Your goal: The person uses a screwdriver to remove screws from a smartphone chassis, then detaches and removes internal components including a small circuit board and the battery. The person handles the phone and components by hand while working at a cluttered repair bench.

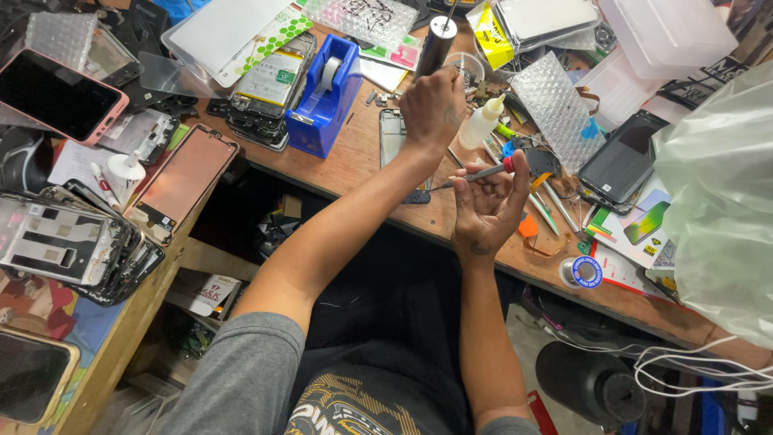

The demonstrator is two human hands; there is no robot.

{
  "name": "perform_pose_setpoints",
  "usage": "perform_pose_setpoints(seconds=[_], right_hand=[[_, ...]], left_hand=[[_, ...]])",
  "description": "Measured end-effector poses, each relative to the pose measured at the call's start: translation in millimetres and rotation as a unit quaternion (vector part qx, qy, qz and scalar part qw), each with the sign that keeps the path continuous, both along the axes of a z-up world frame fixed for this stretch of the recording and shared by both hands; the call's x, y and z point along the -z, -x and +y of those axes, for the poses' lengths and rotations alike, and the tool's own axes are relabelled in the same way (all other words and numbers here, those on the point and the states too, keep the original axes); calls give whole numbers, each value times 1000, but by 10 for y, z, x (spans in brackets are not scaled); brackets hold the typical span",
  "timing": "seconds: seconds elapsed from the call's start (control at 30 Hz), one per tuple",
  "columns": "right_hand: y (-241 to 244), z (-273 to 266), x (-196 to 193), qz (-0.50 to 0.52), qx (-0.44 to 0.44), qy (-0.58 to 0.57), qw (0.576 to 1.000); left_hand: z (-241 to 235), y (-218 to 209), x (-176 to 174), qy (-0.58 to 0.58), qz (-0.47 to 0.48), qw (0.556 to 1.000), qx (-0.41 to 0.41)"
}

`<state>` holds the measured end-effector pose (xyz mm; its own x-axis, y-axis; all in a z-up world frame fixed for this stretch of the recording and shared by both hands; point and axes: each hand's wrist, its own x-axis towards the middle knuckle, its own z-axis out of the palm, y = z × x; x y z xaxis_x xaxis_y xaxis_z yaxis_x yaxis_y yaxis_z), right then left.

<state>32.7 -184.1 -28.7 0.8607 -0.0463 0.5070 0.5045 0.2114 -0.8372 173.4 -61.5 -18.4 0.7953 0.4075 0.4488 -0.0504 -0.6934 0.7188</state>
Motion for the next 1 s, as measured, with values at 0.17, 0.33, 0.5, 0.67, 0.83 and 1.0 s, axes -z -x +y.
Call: perform_pose_setpoints(seconds=[0.17,0.33,0.5,0.67,0.83,1.0], right_hand=[[15,-9,-2,4,3,6,1000],[16,3,-11,3,12,23,1000],[21,15,27,0,-7,-7,1000],[30,104,81,-47,-15,50,998],[15,201,141,-83,-42,115,989],[-6,330,169,-110,-70,174,976]], left_hand=[[27,-14,37,-6,-1,1000,-8],[121,141,-130,10,-2,998,57],[538,751,-209,72,-16,980,186],[942,1482,-196,81,40,960,266],[1009,1785,-149,52,16,960,273],[1044,1787,-81,78,37,963,254]])
